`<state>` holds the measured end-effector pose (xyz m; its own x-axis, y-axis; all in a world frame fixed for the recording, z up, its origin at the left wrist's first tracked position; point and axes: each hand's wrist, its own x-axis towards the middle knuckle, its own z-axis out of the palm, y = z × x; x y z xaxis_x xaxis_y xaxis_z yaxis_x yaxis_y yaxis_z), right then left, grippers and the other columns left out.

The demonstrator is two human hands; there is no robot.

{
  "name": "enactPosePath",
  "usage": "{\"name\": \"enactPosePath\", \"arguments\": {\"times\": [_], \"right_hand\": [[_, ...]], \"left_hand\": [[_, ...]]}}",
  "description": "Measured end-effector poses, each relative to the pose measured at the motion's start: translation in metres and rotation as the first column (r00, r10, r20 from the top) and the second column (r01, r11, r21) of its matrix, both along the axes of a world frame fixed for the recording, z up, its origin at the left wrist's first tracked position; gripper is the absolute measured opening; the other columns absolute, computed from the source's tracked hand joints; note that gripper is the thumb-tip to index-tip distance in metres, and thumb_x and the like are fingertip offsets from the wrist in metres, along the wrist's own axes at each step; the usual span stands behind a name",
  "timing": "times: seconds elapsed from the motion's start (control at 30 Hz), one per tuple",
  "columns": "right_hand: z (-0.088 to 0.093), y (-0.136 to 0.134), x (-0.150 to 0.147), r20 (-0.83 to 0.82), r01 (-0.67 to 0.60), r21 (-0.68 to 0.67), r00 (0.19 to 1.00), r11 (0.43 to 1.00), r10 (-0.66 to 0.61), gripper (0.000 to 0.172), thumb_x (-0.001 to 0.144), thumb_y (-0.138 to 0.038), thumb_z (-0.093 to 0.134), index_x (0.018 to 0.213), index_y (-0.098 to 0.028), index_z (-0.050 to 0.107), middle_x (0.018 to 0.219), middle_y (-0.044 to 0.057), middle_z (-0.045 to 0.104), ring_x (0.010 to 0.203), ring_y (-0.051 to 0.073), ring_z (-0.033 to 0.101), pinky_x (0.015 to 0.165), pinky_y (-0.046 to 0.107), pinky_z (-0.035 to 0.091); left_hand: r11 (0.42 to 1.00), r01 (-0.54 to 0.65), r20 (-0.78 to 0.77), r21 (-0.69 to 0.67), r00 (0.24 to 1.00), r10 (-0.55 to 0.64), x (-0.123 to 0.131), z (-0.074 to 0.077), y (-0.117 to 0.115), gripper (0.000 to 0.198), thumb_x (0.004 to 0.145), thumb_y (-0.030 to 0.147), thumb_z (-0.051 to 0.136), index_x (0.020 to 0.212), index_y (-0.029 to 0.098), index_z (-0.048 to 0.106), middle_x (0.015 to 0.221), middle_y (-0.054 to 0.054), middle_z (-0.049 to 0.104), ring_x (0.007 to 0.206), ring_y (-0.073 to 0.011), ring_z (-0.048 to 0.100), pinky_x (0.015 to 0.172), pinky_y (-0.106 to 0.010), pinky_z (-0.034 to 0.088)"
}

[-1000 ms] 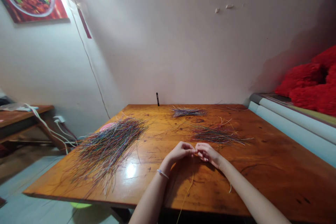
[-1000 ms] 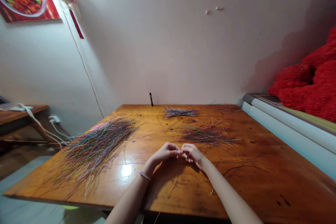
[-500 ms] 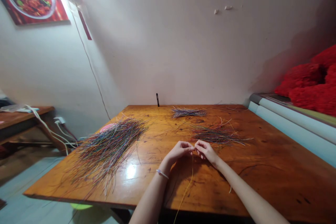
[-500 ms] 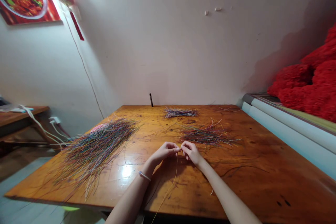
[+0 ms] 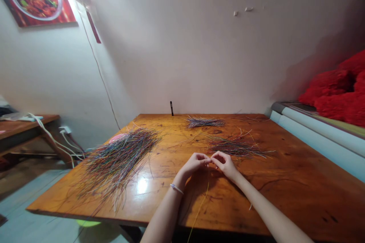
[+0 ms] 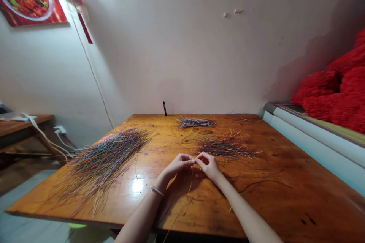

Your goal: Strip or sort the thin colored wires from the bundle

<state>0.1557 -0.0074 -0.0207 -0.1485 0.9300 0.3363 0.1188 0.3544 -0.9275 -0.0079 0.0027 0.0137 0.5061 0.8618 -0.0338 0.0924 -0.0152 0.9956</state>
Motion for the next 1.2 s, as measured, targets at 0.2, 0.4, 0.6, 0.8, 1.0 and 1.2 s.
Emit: {"name": "enactPosePath", "arguments": {"times": [0.2, 0.4, 0.6, 0.8, 1.0, 1.2], "right_hand": [[-0.0022, 0.0011, -0.0009, -0.023, 0.007, -0.04, 1.0, 0.999, -0.008, 0.033, 0.071, -0.05, 0.059, 0.063, -0.019, 0.05, 0.052, -0.003, 0.049, 0.045, 0.01, 0.045, 0.042, 0.022, 0.038], [-0.0015, 0.0004, -0.0015, -0.046, 0.015, -0.046, 0.999, 0.999, -0.017, 0.032, 0.073, -0.05, 0.056, 0.065, -0.02, 0.049, 0.056, -0.003, 0.052, 0.047, 0.01, 0.046, 0.041, 0.022, 0.04], [-0.0013, 0.0037, 0.0005, -0.046, 0.059, -0.004, 0.997, 0.998, -0.059, 0.03, 0.072, -0.049, 0.057, 0.066, -0.02, 0.054, 0.059, -0.001, 0.058, 0.046, 0.011, 0.048, 0.042, 0.023, 0.041], [-0.0032, 0.0047, 0.0013, -0.018, 0.077, 0.017, 0.997, 0.997, -0.077, 0.029, 0.073, -0.048, 0.058, 0.067, -0.02, 0.055, 0.058, 0.0, 0.059, 0.044, 0.011, 0.047, 0.044, 0.023, 0.04], [-0.0086, 0.0084, 0.0021, 0.002, 0.098, 0.006, 0.995, 0.995, -0.098, 0.033, 0.071, -0.051, 0.057, 0.066, -0.019, 0.055, 0.055, -0.001, 0.056, 0.042, 0.011, 0.048, 0.042, 0.023, 0.039], [-0.0072, 0.0076, 0.0018, -0.017, 0.082, -0.014, 0.996, 0.997, -0.082, 0.034, 0.071, -0.052, 0.057, 0.064, -0.019, 0.054, 0.056, -0.002, 0.056, 0.042, 0.011, 0.048, 0.041, 0.023, 0.04]], "left_hand": [[1.0, 0.002, -0.015, 0.025, 1.0, -0.002, 0.0021, -0.0036, 0.0016, 0.043, 0.06, 0.05, 0.068, 0.065, 0.007, 0.064, 0.051, 0.002, 0.054, 0.047, -0.0063, 0.039, 0.048, -0.02, 0.027], [0.999, 0.027, -0.095, 0.037, 0.995, -0.024, 0.002, -0.0005, 0.0001, 0.045, 0.061, 0.053, 0.065, 0.062, 0.008, 0.065, 0.049, 0.002, 0.052, 0.047, -0.0069, 0.038, 0.049, -0.021, 0.026], [0.999, 0.05, -0.064, 0.022, 0.997, -0.048, -0.0012, -0.0035, 0.0024, 0.046, 0.064, 0.053, 0.062, 0.067, 0.008, 0.066, 0.055, 0.0, 0.055, 0.049, -0.0068, 0.038, 0.049, -0.021, 0.027], [0.999, 0.052, -0.067, 0.013, 0.996, -0.051, -0.0012, -0.0007, 0.0006, 0.043, 0.065, 0.052, 0.062, 0.066, 0.008, 0.066, 0.052, 0.001, 0.053, 0.048, -0.0065, 0.037, 0.049, -0.021, 0.025], [1.0, 0.02, -0.099, -0.002, 0.995, -0.02, 0.0006, 0.0027, -0.0027, 0.051, 0.062, 0.057, 0.062, 0.075, 0.008, 0.069, 0.052, 0.001, 0.053, 0.048, -0.0069, 0.036, 0.049, -0.022, 0.024], [0.999, 0.034, -0.128, 0.014, 0.991, -0.031, 0.0003, 0.0007, -0.0014, 0.049, 0.06, 0.056, 0.064, 0.063, 0.007, 0.067, 0.049, 0.002, 0.052, 0.047, -0.0064, 0.036, 0.048, -0.022, 0.023]]}}
